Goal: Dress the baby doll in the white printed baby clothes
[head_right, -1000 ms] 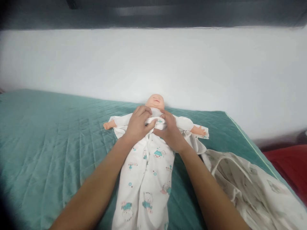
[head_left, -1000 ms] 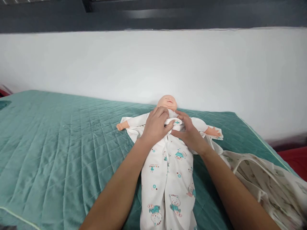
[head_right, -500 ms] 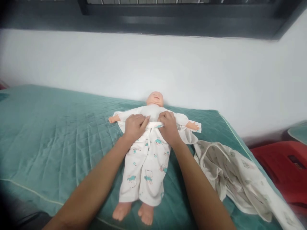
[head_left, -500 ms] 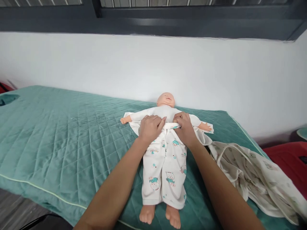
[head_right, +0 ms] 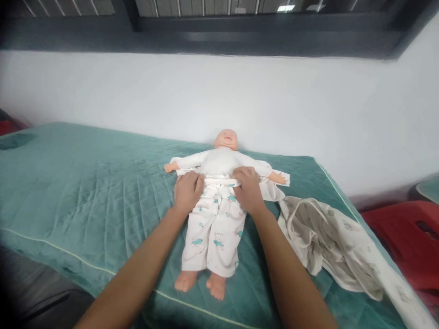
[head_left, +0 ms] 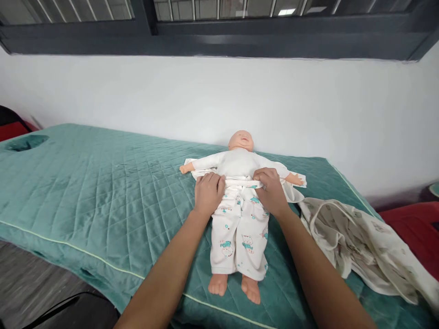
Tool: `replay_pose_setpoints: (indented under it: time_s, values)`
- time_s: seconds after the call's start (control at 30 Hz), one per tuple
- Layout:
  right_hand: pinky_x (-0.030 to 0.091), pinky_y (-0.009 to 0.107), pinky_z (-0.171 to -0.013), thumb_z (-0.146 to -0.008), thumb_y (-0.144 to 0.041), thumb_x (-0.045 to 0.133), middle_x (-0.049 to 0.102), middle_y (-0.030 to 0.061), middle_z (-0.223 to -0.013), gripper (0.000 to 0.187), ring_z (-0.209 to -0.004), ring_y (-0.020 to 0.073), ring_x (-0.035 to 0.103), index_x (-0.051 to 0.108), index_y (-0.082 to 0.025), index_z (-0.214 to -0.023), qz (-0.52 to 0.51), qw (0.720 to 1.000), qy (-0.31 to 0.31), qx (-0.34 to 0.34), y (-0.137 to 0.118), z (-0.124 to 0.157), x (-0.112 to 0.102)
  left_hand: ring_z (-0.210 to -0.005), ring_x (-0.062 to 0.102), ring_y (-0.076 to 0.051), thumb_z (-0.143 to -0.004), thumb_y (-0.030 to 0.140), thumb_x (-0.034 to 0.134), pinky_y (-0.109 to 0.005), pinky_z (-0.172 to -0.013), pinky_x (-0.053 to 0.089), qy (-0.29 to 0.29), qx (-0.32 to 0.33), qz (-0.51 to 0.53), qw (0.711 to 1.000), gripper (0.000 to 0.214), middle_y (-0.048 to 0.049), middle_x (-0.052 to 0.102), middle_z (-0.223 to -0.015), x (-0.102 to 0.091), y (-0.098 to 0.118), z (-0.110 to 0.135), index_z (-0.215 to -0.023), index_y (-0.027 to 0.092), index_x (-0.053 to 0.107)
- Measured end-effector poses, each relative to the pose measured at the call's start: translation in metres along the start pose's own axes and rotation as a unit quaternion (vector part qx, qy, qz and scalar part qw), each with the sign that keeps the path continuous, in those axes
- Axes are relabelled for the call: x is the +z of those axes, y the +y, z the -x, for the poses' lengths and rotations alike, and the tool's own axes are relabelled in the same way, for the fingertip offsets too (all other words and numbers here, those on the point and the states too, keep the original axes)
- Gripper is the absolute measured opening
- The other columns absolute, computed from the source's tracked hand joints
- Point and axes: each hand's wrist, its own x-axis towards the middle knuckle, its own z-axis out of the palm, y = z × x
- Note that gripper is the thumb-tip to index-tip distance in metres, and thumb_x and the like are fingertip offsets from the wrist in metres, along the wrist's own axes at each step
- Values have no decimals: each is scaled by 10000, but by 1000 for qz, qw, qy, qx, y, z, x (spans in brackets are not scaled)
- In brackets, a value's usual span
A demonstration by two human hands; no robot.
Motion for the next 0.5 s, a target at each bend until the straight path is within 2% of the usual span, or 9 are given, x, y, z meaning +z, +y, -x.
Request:
replay_pose_setpoints:
  time_s: [0.3, 0.5]
  values:
    - [360, 446, -894, -839, -189, 554, 654, 28, -964, 70, -964, 257, 526, 553, -251, -872, 38, 999, 5, 1, -12, 29, -8, -844, 641, -222, -1012, 303, 364, -359, -787, 376, 24, -36, -23, 999, 354, -77, 694, -777, 5, 1, 0, -744, 207, 575]
    - [355, 438, -888, -852, -203, 552, 639, 26, -898, 58, -930, 250, 530, 550, -250, -887, 48, 999, 2, 18, -16, 36, -11, -761, 664, -216, -1013, 339, 375, -350, -777, 366, 8, -70, -21, 997, 410, -88, 720, -747, 5, 2, 0, -715, 191, 613]
